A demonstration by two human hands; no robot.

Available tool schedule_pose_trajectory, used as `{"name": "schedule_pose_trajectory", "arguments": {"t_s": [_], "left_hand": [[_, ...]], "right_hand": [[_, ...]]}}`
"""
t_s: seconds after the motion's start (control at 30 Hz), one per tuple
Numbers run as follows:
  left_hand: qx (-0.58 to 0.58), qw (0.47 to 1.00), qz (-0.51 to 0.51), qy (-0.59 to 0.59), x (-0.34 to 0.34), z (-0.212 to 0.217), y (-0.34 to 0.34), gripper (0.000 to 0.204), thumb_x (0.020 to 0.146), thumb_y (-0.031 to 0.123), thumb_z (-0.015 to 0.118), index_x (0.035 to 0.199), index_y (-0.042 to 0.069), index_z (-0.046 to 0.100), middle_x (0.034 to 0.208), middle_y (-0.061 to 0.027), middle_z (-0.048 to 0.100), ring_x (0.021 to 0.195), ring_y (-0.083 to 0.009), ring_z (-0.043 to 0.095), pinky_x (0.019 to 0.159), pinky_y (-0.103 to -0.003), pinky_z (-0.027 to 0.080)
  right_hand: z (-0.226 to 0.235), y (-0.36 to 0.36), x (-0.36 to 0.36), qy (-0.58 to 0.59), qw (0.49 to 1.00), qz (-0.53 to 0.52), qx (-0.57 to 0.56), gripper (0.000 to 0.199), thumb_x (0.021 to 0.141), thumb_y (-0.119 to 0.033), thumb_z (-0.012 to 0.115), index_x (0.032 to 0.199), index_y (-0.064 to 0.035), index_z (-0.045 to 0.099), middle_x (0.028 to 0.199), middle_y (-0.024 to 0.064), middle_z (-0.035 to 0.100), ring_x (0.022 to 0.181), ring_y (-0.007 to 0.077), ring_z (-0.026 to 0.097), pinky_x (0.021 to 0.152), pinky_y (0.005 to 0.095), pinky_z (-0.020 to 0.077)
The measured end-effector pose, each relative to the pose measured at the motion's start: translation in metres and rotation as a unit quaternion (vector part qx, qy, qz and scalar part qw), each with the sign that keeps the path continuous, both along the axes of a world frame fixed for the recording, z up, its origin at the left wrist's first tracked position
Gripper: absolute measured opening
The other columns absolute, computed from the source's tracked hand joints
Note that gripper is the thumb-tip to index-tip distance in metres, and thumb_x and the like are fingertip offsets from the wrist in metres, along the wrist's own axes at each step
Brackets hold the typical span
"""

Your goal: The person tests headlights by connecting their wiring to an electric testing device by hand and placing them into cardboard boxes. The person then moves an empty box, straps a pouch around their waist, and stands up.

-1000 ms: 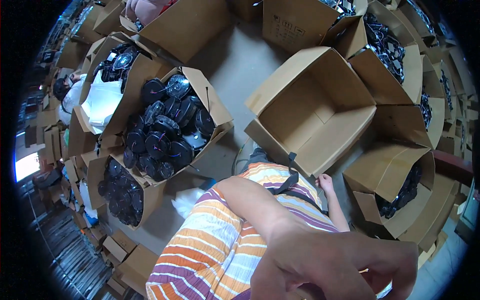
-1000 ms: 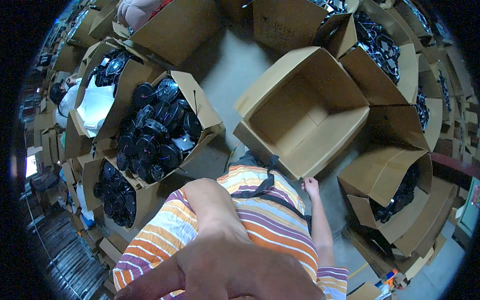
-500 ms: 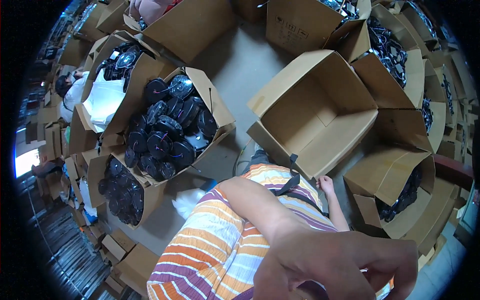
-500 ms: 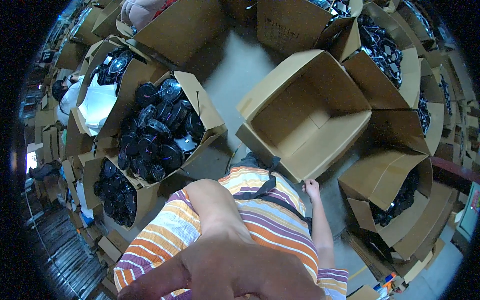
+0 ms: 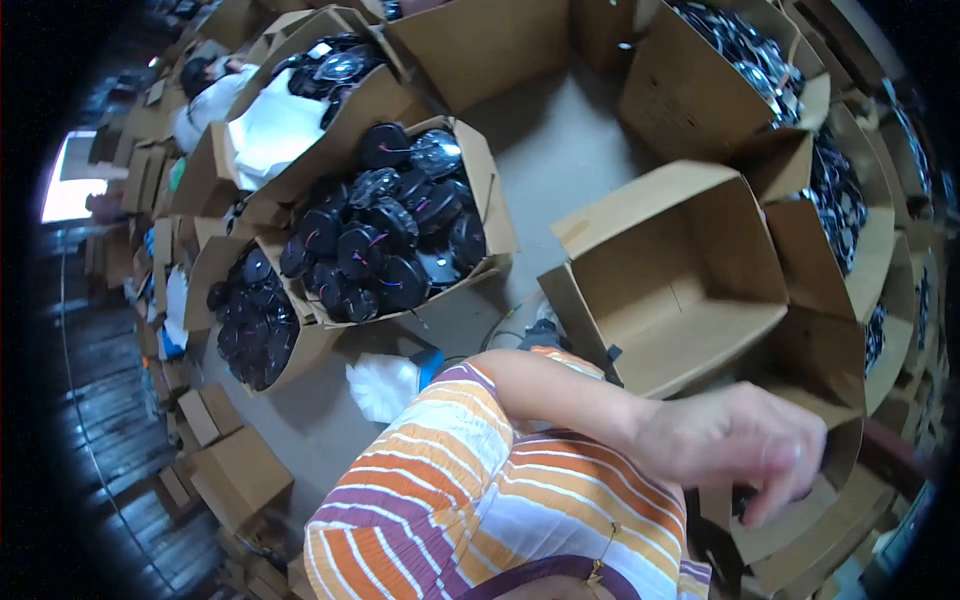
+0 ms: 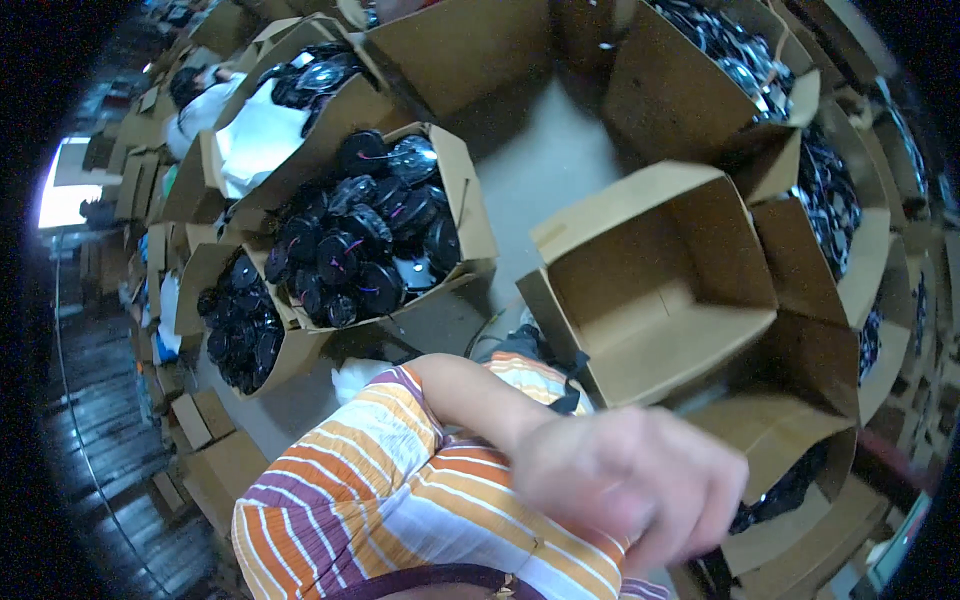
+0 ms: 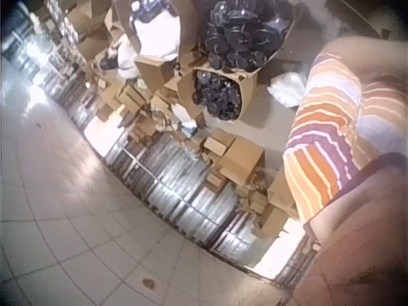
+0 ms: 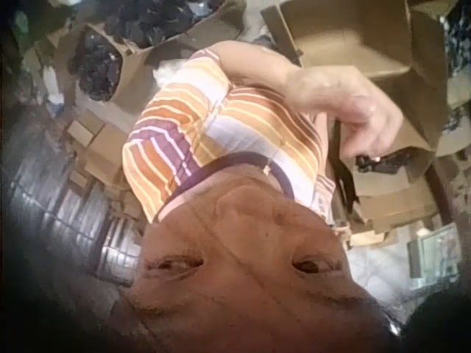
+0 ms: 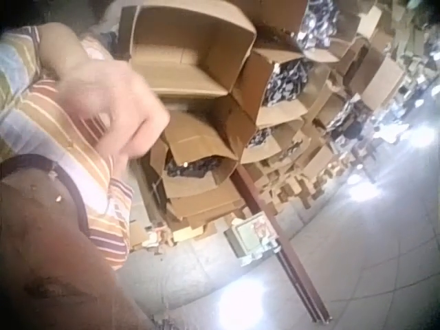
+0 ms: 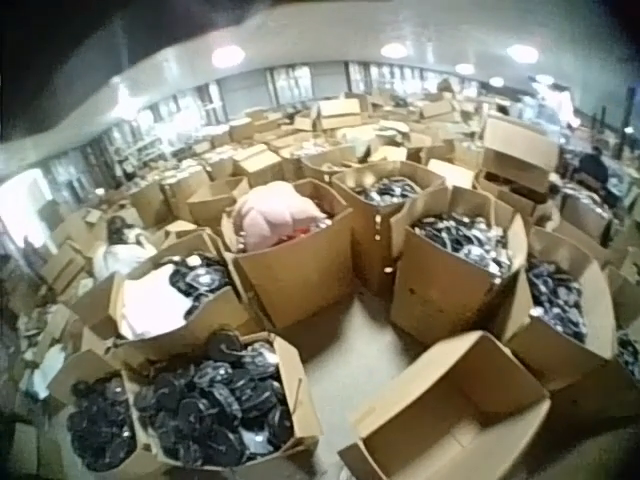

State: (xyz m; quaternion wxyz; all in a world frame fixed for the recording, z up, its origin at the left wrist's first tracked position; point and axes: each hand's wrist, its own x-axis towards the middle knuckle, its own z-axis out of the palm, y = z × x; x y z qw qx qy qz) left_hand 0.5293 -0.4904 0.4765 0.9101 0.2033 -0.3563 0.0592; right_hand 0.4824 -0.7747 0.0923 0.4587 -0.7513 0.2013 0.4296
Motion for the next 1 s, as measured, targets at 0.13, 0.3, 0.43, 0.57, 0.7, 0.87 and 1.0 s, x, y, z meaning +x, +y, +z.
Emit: {"name": "schedule_pose_trajectory", "arguments": {"t_s": [0.13,0.3,0.43,0.57,0.7,0.87,1.0], "left_hand": [[0.161,0.946,-0.027,0.281,-0.005,-0.059,0.004,0.02,0.076,0.02,0.042,0.069,0.003,0.049,0.067,-0.0012,0.049,0.064,-0.0065,0.044,0.06,-0.019,0.036],[0.317,0.857,0.06,0.402,-0.023,-0.167,0.018,0.014,0.073,0.015,0.047,0.075,0.001,0.049,0.068,0.0003,0.048,0.067,-0.006,0.043,0.063,-0.019,0.036],[0.52,0.738,0.162,0.398,-0.052,-0.238,0.048,0.015,0.07,0.016,0.047,0.072,0.001,0.05,0.067,-0.0065,0.051,0.063,-0.0123,0.048,0.058,-0.024,0.039],[0.702,0.548,0.177,0.42,-0.092,-0.297,0.064,0.02,0.064,0.027,0.046,0.068,0.009,0.054,0.07,-0.0093,0.054,0.065,-0.0243,0.052,0.058,-0.034,0.04],[0.713,0.435,0.143,0.532,-0.139,-0.339,0.076,0.024,0.065,0.028,0.044,0.071,0.007,0.054,0.071,-0.0128,0.053,0.067,-0.0268,0.051,0.059,-0.036,0.039],[0.527,0.333,0.203,0.755,-0.216,-0.389,0.061,0.025,0.062,0.028,0.047,0.069,0.006,0.057,0.07,-0.0139,0.054,0.066,-0.0261,0.053,0.06,-0.033,0.041],[0.482,0.301,0.195,0.8,-0.288,-0.418,0.016,0.026,0.061,0.028,0.049,0.07,0.004,0.056,0.069,-0.0144,0.054,0.065,-0.0245,0.053,0.06,-0.032,0.041]], "right_hand": [[0.012,0.007,-0.001,0.007,0.999,0.037,-0.006,0.018,0.074,-0.014,0.039,0.067,0.0001,0.048,0.052,0.0058,0.048,0.039,0.0105,0.044,0.034,0.0199,0.0325],[0.014,0.017,-0.001,0.003,0.999,0.036,-0.024,0.019,0.074,-0.015,0.038,0.068,0.0005,0.048,0.053,0.0075,0.05,0.04,0.0109,0.046,0.033,0.0203,0.033],[0.017,0.031,0.001,0.016,0.996,0.073,-0.057,0.016,0.071,-0.014,0.04,0.069,-0.0013,0.049,0.055,0.007,0.052,0.04,0.0104,0.046,0.034,0.0197,0.0332],[0.004,0.034,0.002,0.026,0.992,0.117,-0.048,0.017,0.071,-0.017,0.041,0.073,-0.0031,0.05,0.058,0.0059,0.053,0.044,0.0094,0.047,0.034,0.0194,0.0329],[-0.013,0.024,0.017,0.043,0.984,0.168,-0.046,0.017,0.071,-0.019,0.042,0.073,-0.0043,0.05,0.056,0.0052,0.051,0.044,0.01,0.046,0.034,0.0194,0.0325],[-0.016,0.037,0.04,0.083,0.981,0.174,0.002,0.015,0.071,-0.015,0.041,0.071,-0.0018,0.049,0.057,0.0056,0.05,0.045,0.0097,0.045,0.037,0.0184,0.0319],[-0.015,0.063,0.043,0.059,0.976,0.206,0.035,0.012,0.072,-0.012,0.038,0.071,-0.0022,0.045,0.051,0.0047,0.045,0.038,0.0079,0.04,0.033,0.0174,0.0286]]}}
